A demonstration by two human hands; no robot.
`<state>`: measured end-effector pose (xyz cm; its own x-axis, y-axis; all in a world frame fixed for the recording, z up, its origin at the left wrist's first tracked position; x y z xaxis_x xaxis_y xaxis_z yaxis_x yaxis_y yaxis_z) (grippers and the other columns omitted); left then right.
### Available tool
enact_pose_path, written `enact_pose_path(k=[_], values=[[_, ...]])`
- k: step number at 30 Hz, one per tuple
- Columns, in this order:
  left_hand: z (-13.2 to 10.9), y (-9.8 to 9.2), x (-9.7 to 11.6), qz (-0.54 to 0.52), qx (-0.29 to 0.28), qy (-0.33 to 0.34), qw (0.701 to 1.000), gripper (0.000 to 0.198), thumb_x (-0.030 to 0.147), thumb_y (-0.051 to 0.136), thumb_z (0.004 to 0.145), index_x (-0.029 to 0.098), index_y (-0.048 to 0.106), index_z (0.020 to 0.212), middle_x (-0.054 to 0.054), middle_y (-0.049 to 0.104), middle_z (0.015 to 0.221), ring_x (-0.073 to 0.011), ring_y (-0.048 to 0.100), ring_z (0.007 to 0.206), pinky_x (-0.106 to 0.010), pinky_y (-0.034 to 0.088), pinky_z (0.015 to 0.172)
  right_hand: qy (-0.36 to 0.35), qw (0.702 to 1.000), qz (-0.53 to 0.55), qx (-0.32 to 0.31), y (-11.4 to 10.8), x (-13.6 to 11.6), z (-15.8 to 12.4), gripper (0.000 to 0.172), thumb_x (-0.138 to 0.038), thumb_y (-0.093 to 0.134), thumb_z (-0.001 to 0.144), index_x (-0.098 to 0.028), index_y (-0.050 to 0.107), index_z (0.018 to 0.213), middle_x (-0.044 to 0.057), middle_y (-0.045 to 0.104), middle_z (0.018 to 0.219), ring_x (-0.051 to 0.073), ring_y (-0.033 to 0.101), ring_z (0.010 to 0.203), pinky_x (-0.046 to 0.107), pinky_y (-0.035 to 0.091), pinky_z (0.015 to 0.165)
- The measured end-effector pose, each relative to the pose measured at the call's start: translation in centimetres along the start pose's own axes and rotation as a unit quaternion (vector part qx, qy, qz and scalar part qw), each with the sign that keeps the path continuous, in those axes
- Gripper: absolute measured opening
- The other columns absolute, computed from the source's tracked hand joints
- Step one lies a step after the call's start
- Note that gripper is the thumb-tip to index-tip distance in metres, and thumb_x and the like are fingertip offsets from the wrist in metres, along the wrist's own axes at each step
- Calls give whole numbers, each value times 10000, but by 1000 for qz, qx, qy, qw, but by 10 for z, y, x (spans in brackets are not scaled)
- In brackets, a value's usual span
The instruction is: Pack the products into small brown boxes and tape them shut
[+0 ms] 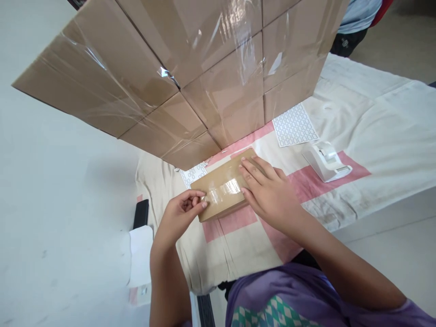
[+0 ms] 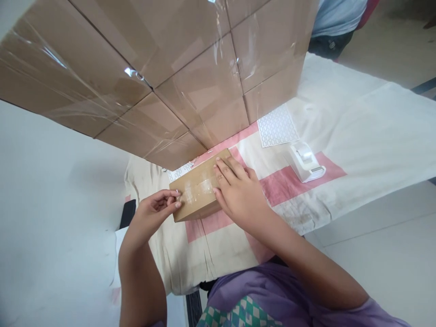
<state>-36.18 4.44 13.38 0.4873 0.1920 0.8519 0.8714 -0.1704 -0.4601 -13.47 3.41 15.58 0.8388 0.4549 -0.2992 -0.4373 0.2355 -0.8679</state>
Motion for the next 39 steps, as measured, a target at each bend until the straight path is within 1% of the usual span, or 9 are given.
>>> enact_pose_path(k=[7,11,14,18,26,29,32,36,39], values=[[-8,-10,5,-46,92,83,991,183,352,829,806,201,727,821,35,439,664,-93,422,643,-212,348,603,3,1000,2,1,-1,0,1,490,-321,403,1068,-83,542,1474,128,512,1585,334,416,1477,487,445,1031],[-17,-22,10,-127,90,144,977,243,399,810,826,201,686,759,9,510,707,-109,446,662,-233,367,621,1,1000,-4,4,-1,0,1,487,-323,411,1066,-83,551,1466,121,517,1583,331,425,1469,480,452,1021],[-11,-14,1,-81,38,80,993,243,436,791,839,201,727,836,2,514,734,-114,454,667,-244,386,635,-4,1000,-12,7,-1,-2,0,486,-320,411,1065,-76,557,1459,110,515,1586,331,424,1468,483,450,1020],[0,-2,-5,25,7,26,999,258,392,814,814,213,734,980,44,378,705,-102,405,649,-234,346,617,-7,1000,-17,11,-2,-3,0,482,-313,409,1064,-69,564,1450,117,524,1576,337,439,1454,490,447,1015],[-1,-4,-5,66,52,50,995,274,413,753,870,220,699,1058,32,404,768,-123,455,734,-259,385,704,2,1000,-6,9,-1,-4,0,491,-324,418,1062,-73,554,1461,137,520,1577,345,423,1466,492,442,1031],[1,-11,-6,123,99,54,986,452,460,753,865,260,647,1256,18,451,836,-150,490,797,-279,409,758,4,1000,-4,13,0,-5,-1,494,-322,423,1059,-80,545,1472,141,520,1576,350,423,1465,493,443,1025],[11,-15,-10,148,146,43,977,563,523,720,874,301,564,1367,-31,527,1051,-193,539,950,-308,447,841,2,1000,-1,14,0,-6,-1,478,-321,415,1062,-94,570,1452,140,531,1567,355,438,1452,499,449,1012],[30,-5,-20,70,92,7,993,370,578,549,969,281,550,1190,-33,590,1122,-201,576,985,-305,477,839,11,1000,9,11,0,-6,-1,467,-315,415,1057,-119,585,1447,133,534,1566,362,424,1462,515,449,1021],[32,6,-16,72,-19,10,997,484,571,614,941,287,456,1300,-53,583,1237,-221,594,1083,-303,501,861,18,1000,14,15,-1,-6,-2,466,-298,428,1048,-132,578,1457,123,529,1572,355,421,1468,516,457,1027]])
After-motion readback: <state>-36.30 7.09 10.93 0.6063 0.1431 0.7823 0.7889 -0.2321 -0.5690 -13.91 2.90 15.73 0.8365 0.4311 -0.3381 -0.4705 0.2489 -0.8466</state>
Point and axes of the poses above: each hand's wrist, its own z-axis towards the middle knuckle, its own y-axis out of the palm, x = y × z, the point moved 10 cm from there along z, towards the middle knuckle
